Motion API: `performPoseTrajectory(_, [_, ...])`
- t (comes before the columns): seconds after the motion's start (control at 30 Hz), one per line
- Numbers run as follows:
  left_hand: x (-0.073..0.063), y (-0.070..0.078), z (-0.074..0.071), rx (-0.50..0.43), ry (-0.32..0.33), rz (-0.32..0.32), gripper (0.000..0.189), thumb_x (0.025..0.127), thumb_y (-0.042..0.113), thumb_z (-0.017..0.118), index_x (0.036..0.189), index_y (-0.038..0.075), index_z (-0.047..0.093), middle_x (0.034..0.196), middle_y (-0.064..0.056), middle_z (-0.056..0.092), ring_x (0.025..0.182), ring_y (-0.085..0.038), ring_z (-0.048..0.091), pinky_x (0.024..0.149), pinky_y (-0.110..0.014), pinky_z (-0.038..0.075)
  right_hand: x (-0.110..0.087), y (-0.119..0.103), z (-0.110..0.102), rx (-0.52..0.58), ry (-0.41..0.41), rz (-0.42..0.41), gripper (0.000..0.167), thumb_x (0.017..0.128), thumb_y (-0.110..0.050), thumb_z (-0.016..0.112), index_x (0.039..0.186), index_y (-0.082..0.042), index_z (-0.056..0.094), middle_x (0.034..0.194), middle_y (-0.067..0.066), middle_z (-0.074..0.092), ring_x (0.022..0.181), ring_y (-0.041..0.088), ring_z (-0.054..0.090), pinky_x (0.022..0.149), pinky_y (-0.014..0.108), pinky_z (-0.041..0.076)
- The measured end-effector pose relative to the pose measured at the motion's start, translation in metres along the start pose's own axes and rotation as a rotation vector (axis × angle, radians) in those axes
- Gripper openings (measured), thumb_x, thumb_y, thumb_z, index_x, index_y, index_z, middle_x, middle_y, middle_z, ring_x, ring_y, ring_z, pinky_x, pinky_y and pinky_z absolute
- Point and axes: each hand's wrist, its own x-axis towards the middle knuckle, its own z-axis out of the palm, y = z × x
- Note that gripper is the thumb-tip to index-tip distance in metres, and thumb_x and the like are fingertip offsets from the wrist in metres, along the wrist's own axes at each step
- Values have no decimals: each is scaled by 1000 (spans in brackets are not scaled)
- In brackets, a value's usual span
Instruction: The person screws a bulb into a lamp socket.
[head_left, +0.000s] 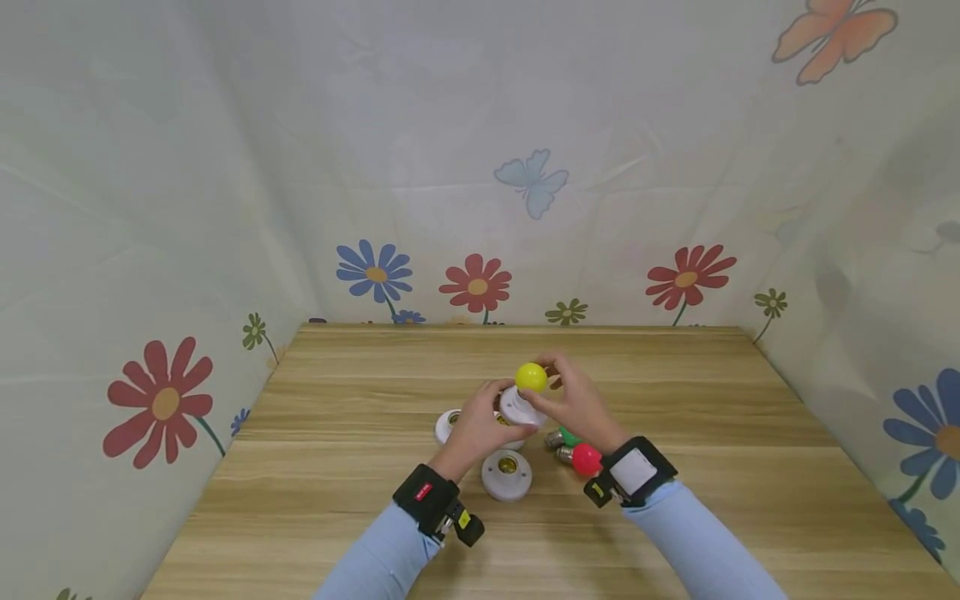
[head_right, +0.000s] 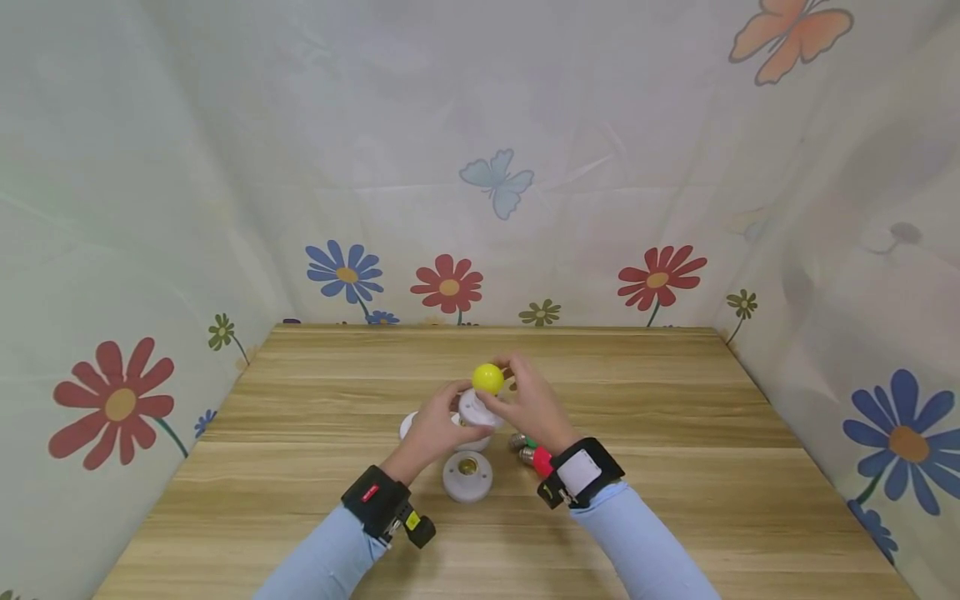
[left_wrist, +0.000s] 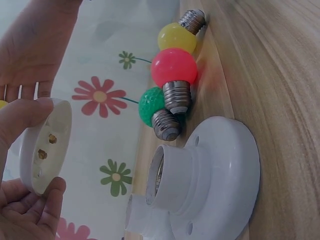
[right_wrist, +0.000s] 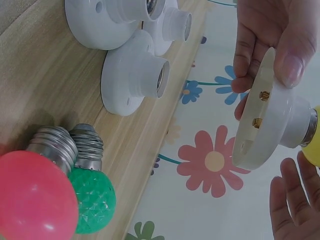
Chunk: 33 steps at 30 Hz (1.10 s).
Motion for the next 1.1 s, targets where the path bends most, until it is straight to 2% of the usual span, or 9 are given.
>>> performPoseTrajectory(0.17, [-1, 1, 0, 1, -3, 3, 79, 75, 45, 81, 139, 14, 47, 128, -3, 55, 109, -18, 55, 92, -34, 51, 0, -2, 0, 5, -14, 7, 50, 86, -19, 73, 126, -1, 49, 118, 12, 57, 104, 28, 55, 86, 46, 52])
performPoseTrajectory(0.3, [-1, 1, 0, 9, -3, 5, 79, 75, 45, 80, 140, 14, 47, 128, -3, 55, 109, -18, 56, 92, -35, 52, 0, -2, 1, 36, -5, 72, 58, 84, -25, 75, 129, -2, 45, 119, 14, 55, 103, 28, 53, 86, 45, 50])
performPoseTrajectory(0.47, [-1, 1, 0, 7, -5, 5, 79, 76, 45, 80, 140, 15, 46, 129, -3, 55, 111, -19, 56, 93, -35, 52, 2, -1, 3, 45, 41, 140, 57, 82, -29, 78, 121, -4, 46, 111, 11, 56, 98, 25, 53, 82, 36, 49])
performPoseTrajectory(0.67, [-2, 2, 0, 8, -9, 6, 79, 77, 44, 80, 141, 13, 45, 130, -4, 54, 112, -20, 56, 93, -35, 52, 3, 2, 3, 42, 57, 97, 47, 82, -24, 79, 114, -6, 50, 108, 9, 58, 95, 24, 54, 79, 36, 50])
performPoseTrajectory(0.9, [-2, 2, 0, 12, -7, 13, 79, 76, 42, 81, 140, 13, 46, 130, -4, 54, 111, -18, 56, 93, -34, 51, 1, 2, 1, 39, 32, 18, 45, 84, -17, 76, 121, -4, 53, 116, 11, 59, 103, 27, 57, 87, 48, 51])
performPoseTrajectory(1.0, [-2, 2, 0, 20, -6, 16, 79, 76, 42, 81, 140, 13, 46, 130, -3, 54, 110, -18, 56, 92, -33, 51, 0, 2, 0, 38, 24, 12, 46, 84, -15, 74, 123, -4, 53, 119, 12, 59, 105, 28, 57, 89, 51, 50])
performPoseTrajectory(1.1, [-2, 2, 0, 29, -4, 10, 80, 75, 43, 81, 141, 13, 45, 130, -3, 54, 110, -18, 56, 92, -33, 51, 0, 1, 0, 34, 24, 24, 51, 84, -18, 75, 127, -3, 52, 122, 14, 57, 106, 28, 57, 89, 50, 50])
